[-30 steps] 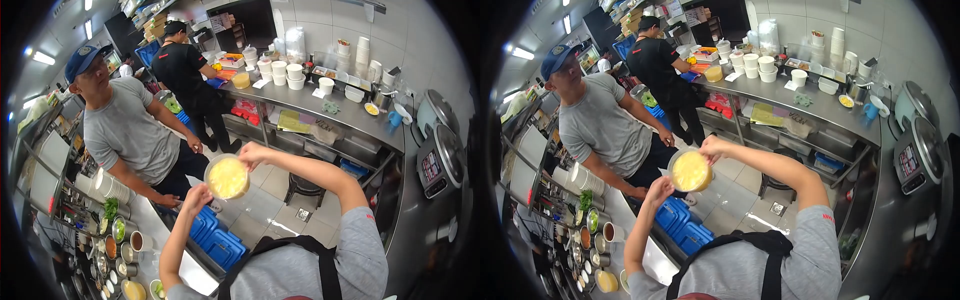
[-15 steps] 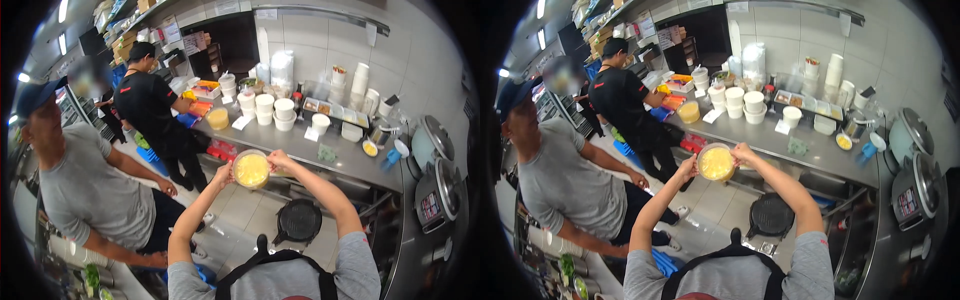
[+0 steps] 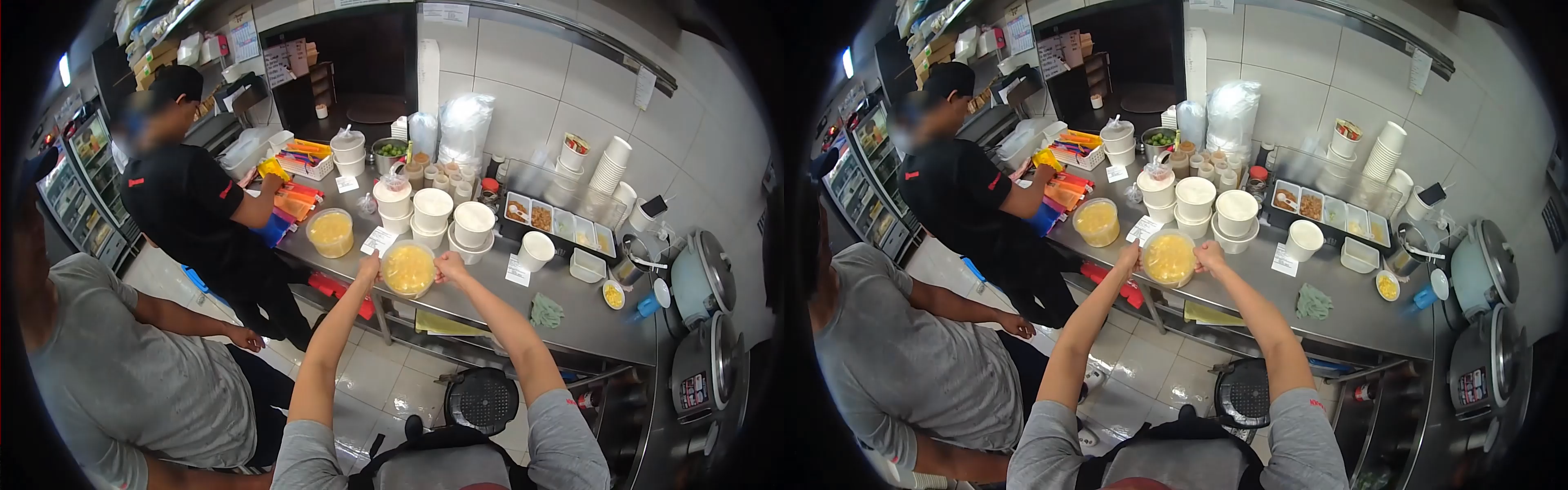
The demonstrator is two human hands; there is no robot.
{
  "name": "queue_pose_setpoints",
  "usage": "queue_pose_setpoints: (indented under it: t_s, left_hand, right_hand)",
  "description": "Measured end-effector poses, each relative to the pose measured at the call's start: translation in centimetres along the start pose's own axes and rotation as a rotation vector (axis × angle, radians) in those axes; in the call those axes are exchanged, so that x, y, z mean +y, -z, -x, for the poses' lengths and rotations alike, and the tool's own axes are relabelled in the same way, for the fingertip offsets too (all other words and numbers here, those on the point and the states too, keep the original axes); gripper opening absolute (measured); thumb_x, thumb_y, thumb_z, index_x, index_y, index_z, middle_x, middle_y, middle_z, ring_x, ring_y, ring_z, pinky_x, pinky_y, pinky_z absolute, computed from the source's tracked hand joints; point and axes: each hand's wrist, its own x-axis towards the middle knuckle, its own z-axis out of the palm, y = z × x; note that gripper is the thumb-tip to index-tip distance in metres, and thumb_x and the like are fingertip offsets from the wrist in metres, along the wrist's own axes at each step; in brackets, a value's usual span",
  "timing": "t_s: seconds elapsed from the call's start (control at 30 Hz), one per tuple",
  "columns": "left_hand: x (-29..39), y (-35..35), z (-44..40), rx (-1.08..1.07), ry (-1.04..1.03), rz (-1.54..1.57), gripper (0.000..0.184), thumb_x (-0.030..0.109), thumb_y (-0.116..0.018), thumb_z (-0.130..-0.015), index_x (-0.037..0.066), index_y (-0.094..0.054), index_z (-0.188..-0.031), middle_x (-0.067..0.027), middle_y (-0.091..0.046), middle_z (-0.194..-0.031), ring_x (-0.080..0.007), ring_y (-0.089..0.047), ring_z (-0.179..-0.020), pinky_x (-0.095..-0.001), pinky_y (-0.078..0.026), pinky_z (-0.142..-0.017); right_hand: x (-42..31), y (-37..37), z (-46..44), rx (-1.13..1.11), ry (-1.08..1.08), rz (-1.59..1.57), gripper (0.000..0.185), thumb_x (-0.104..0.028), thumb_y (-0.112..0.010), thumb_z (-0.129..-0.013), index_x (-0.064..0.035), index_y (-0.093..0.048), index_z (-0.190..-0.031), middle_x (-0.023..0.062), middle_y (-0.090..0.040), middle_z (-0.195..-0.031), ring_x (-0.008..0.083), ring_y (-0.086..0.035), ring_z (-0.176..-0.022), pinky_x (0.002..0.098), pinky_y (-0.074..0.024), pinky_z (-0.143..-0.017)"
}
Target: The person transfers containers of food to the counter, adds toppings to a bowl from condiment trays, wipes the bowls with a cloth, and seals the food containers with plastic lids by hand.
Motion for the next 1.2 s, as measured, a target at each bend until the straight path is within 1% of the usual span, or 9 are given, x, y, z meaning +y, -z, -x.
queue_pose_setpoints:
  t_s: [0.17, 0.3, 0.4, 0.43, 0.53, 0.57, 0.67, 0.77, 1.2]
  left_hand:
    - [0.7, -1.0, -1.4, 0.058, 0.025, -0.018, 0.036, 0.041, -0.043, -0.086, 0.008, -0.051, -0.077, 0.0014, -0.043, -0.05, -0.0109, -0.04, -0.038, -0.0253, -0.039, -0.037]
    - [0.5, -0.3, 0.1, 0.084, -0.007, -0.022, 0.034, 0.039, -0.051, -0.082, 0.009, -0.047, -0.099, -0.0043, -0.051, -0.08, -0.0156, -0.05, -0.07, -0.0322, -0.043, -0.057]
    - [-0.4, -0.7, 4.6, 0.17, -0.158, 0.133, 0.049, 0.034, -0.06, -0.076, 0.015, -0.036, -0.115, -0.0071, -0.041, -0.112, -0.0224, -0.038, -0.103, -0.0405, -0.035, -0.079]
    - [-0.2, -1.2, 8.2, 0.135, -0.18, 0.287, 0.047, 0.031, -0.059, -0.076, 0.015, -0.038, -0.114, -0.0043, -0.043, -0.106, -0.0187, -0.04, -0.098, -0.0385, -0.036, -0.076]
    - [-2.6, -2.8, 19.0, -0.046, -0.225, 0.606, 0.025, 0.022, -0.052, -0.083, 0.015, -0.044, -0.105, 0.0033, -0.049, -0.082, -0.012, -0.05, -0.075, -0.0292, -0.044, -0.065]
    - [-3.9, -2.8, 22.8, -0.219, -0.225, 0.668, 0.024, 0.023, -0.053, -0.084, 0.014, -0.045, -0.105, 0.0017, -0.053, -0.084, -0.0134, -0.054, -0.079, -0.0307, -0.046, -0.067]
    - [-8.6, -3.8, 33.1, -0.237, 0.013, 0.702, 0.027, 0.025, -0.053, -0.084, 0.011, -0.048, -0.106, -0.0028, -0.056, -0.096, -0.0161, -0.055, -0.093, -0.0315, -0.045, -0.077]
    - [-12.9, -3.4, 42.3, -0.237, -0.012, 0.739, 0.025, 0.024, -0.05, -0.086, 0.011, -0.049, -0.106, -0.0026, -0.055, -0.098, -0.0152, -0.054, -0.094, -0.0306, -0.044, -0.078]
    - [-24.2, -1.7, 73.6, 0.443, -0.327, 0.87, 0.021, 0.025, -0.049, -0.086, 0.01, -0.052, -0.101, -0.0016, -0.054, -0.096, -0.0136, -0.053, -0.093, -0.0296, -0.042, -0.079]
  right_hand:
    - [0.6, 0.3, -3.0, 0.012, -0.054, 0.021, 0.014, -0.013, -0.056, -0.074, -0.0031, -0.047, -0.079, 0.0087, -0.054, -0.061, 0.0163, -0.055, -0.046, 0.0298, -0.0506, -0.043]
    - [0.6, 0.9, -2.0, 0.053, 0.005, 0.208, 0.017, -0.015, -0.056, -0.076, -0.0036, -0.048, -0.086, 0.0068, -0.053, -0.059, 0.0163, -0.055, -0.048, 0.0301, -0.0501, -0.043]
    - [2.2, 1.6, -0.4, 0.176, 0.359, 0.208, 0.017, -0.017, -0.056, -0.079, -0.0058, -0.049, -0.089, 0.0034, -0.051, -0.058, 0.0126, -0.051, -0.045, 0.0262, -0.0433, -0.04]
    - [3.2, 1.7, 0.4, 0.203, 0.477, 0.166, 0.015, -0.017, -0.055, -0.08, -0.0058, -0.049, -0.089, 0.0027, -0.05, -0.058, 0.0117, -0.049, -0.044, 0.0251, -0.0412, -0.039]
    - [3.8, 1.6, 8.0, -0.105, 0.351, 0.014, 0.006, -0.011, -0.048, -0.084, -0.006, -0.05, -0.082, 0.0006, -0.049, -0.056, 0.0094, -0.045, -0.042, 0.0225, -0.032, -0.037]
    - [4.7, 1.4, 10.9, -0.238, 0.306, 0.019, 0.007, -0.012, -0.05, -0.084, -0.0065, -0.05, -0.08, 0.0001, -0.048, -0.055, 0.0092, -0.046, -0.044, 0.0221, -0.0335, -0.039]
    - [7.8, 0.9, 18.2, -0.61, 0.104, -0.021, 0.008, -0.014, -0.054, -0.084, -0.0062, -0.053, -0.083, 0.0009, -0.053, -0.063, 0.0086, -0.052, -0.053, 0.0219, -0.0428, -0.048]
    - [11.0, 0.7, 23.4, -0.809, 0.057, 0.128, 0.004, -0.009, -0.054, -0.082, -0.0072, -0.054, -0.085, 0.001, -0.056, -0.069, 0.0088, -0.054, -0.061, 0.0217, -0.0453, -0.054]
    - [11.5, -7.8, 46.6, -1.508, 0.115, 0.322, 0.017, -0.016, -0.047, -0.088, -0.0019, -0.055, -0.084, 0.0045, -0.057, -0.072, 0.0107, -0.055, -0.066, 0.0238, -0.0462, -0.064]
